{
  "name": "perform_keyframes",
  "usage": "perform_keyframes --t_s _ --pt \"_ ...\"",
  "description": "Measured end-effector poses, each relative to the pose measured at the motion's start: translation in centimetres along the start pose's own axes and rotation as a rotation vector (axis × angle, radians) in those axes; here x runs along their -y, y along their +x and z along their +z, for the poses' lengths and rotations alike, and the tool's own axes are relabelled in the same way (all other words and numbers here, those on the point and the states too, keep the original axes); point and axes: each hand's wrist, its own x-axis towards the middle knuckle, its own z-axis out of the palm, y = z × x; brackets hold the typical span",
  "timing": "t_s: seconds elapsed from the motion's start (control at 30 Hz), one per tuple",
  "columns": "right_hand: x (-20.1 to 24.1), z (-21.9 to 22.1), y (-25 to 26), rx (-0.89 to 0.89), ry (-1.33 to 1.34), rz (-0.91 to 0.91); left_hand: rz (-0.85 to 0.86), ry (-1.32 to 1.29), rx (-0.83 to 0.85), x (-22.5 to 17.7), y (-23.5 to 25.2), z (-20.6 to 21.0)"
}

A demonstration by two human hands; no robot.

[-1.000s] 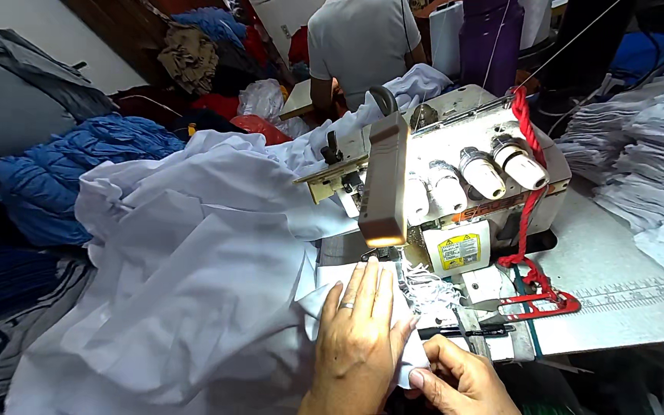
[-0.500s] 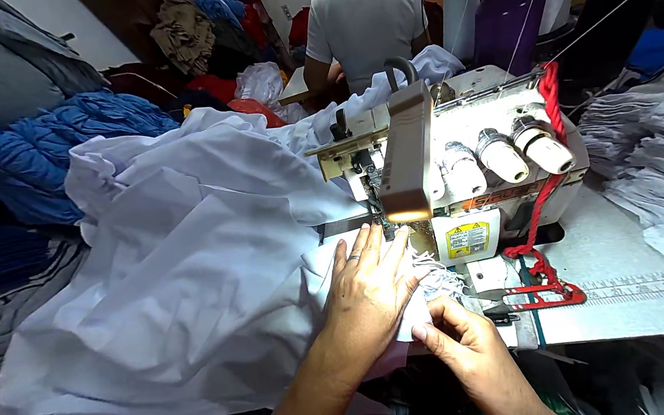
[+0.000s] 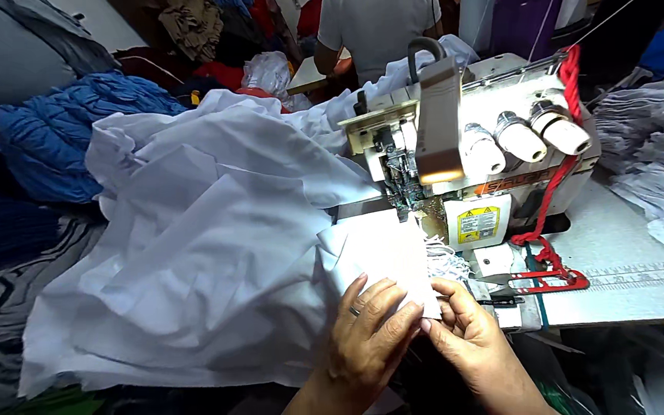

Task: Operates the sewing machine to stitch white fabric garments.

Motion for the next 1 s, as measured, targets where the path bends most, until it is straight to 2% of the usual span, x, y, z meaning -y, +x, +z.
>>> perform_keyframes --t_s 0.2,0.37,0.57,0.77,1.0 --pt "0.1 -0.1 -0.5 -0.005 -0.178 -0.130 -0.003 -0.001 -0.098 -0.5 0.7 0.5" --pt "-0.4 -0.3 -0.5 -0.044 -0.257 -0.169 -0.014 -0.031 -0.114 -0.7 1.1 0.8" --pt "-0.5 -0.6 -1.1 -0.046 -0.392 -0.309 -0.017 -0.038 -0.117 -1.3 1.4 0.2" --pt "-0.2 -0.7 -0.9 -0.028 -0.391 -0.286 0.076 0.008 -0.107 -0.8 1.3 -0.1" --pt "1.3 -1.1 -0.2 0.106 -0.254 -0.203 0.002 0.070 -0.052 1.1 -1.0 1.6"
